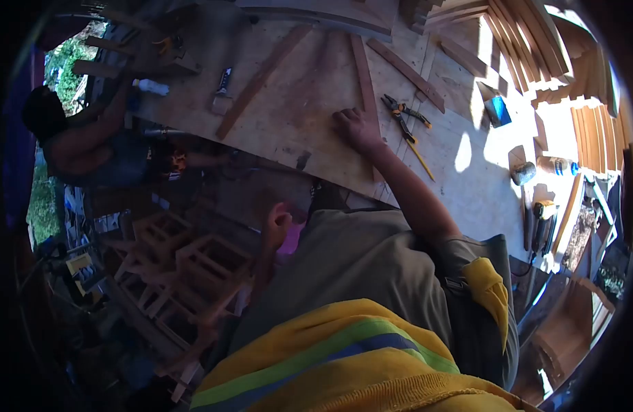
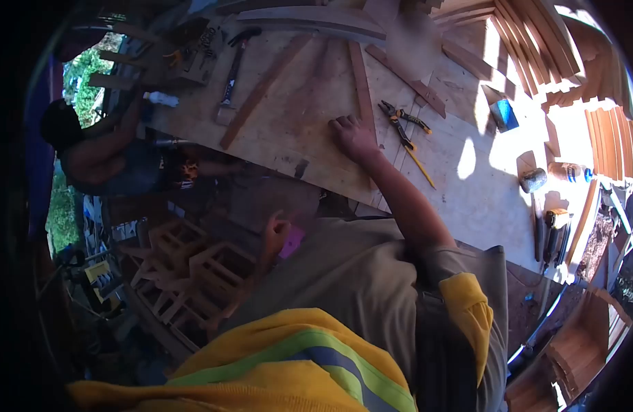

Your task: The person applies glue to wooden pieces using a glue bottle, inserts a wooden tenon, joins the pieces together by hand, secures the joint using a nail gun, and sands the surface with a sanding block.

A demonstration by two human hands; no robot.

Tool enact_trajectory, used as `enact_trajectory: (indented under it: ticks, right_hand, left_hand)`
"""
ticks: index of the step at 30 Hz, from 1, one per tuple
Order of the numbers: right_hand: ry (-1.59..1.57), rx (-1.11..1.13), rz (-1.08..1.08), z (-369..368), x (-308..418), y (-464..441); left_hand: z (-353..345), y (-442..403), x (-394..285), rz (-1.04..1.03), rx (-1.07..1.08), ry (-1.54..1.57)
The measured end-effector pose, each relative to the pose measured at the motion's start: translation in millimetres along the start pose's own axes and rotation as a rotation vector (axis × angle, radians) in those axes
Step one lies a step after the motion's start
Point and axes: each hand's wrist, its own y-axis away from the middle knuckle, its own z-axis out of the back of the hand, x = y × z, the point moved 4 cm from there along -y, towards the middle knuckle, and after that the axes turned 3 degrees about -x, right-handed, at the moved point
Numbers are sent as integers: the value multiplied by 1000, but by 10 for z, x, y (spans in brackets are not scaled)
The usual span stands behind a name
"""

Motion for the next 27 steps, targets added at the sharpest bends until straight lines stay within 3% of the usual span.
enact_trajectory:
  ticks: [3, 5, 9, 10, 15, 17, 19, 21, 25, 27]
  right_hand:
    - [248, 36, 45, -72, 29, -80]
    - [217, -137, -166, 369, 190, 116]
    - [482, -568, -601, 785, -226, 1017]
    - [503, -567, -625, 795, -297, 1165]
    - [488, -531, -766, 665, -381, 1608]
    - [552, -604, -753, 650, -280, 1544]
    - [491, -722, -883, 734, -258, 1436]
    - [488, -615, -925, 787, -283, 1258]
    - [517, -532, -751, 949, -149, 764]
    - [490, -270, -849, 865, -337, 683]
  left_hand:
    - [384, -701, -736, -135, 123, -143]
    - [704, -1113, -925, -148, 147, -177]
    - [1277, -1890, -1078, -256, 135, -222]
    - [1365, -2061, -1117, -294, 142, -231]
    - [1463, -2560, -1803, -534, 67, -232]
    - [1409, -2628, -1939, -560, 80, -205]
    - [1240, -2815, -2122, -629, 99, -160]
    - [1114, -2880, -2114, -607, 161, -212]
    - [922, -3027, -2250, -633, 286, -251]
    - [893, -3150, -2257, -615, 337, -227]
